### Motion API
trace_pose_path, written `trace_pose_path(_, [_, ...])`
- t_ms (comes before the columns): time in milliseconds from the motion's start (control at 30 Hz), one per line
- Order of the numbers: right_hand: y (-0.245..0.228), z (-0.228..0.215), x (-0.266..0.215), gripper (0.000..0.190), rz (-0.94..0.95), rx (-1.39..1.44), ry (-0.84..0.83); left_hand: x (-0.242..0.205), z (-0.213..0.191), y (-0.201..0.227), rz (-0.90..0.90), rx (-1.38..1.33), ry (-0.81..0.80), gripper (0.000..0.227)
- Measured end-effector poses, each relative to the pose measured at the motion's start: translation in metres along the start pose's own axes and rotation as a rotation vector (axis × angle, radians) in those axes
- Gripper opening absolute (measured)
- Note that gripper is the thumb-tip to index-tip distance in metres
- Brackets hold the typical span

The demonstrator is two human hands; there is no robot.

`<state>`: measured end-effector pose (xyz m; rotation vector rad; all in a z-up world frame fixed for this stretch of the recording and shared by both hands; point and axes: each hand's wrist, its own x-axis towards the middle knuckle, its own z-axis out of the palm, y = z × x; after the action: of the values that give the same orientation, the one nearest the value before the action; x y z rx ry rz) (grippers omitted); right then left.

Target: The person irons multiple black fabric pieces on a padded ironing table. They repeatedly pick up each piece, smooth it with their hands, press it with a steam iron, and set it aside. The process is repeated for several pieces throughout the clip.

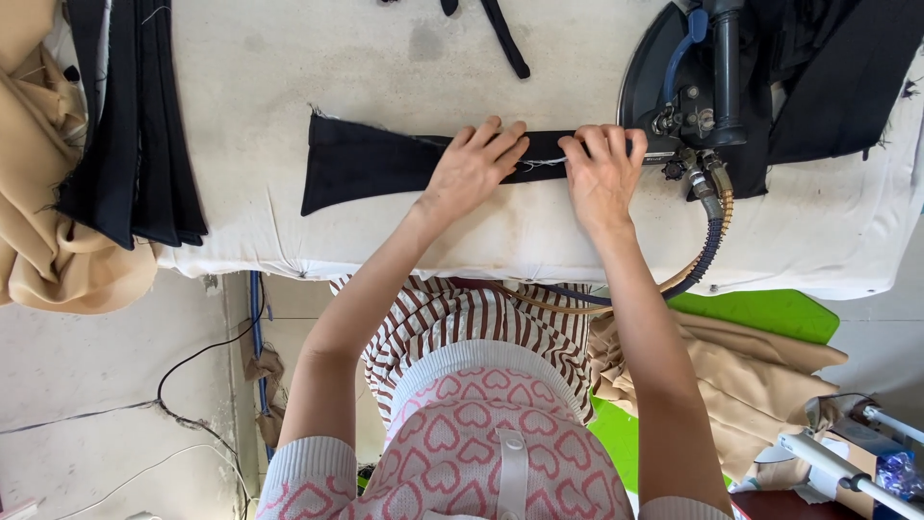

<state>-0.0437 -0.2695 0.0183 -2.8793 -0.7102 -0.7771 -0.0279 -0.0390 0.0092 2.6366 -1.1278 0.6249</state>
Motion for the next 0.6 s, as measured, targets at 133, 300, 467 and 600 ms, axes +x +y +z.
trace_pose_path(133, [-0.016, -0.011, -0.005, 0.016, 0.014, -0.059, -0.004, -0.007, -0.003, 0.007, 0.052, 0.059, 0.009, 0.036])
trace_pose_path(300, [-0.047, -0.021, -0.021, 0.032, 0.141, -0.043, -0.071, -0.02, -0.005, 0.024, -0.059, -0.145, -0.152, 0.061])
trace_pose_path(467, [-0.054, -0.017, -0.03, 0.04, 0.145, -0.031, -0.106, -0.02, -0.004, 0.03, -0.077, -0.134, -0.202, 0.068])
trace_pose_path(600, [-0.051, -0.018, -0.027, 0.042, 0.15, -0.026, -0.121, -0.018, -0.008, 0.031, -0.057, -0.117, -0.201, 0.072])
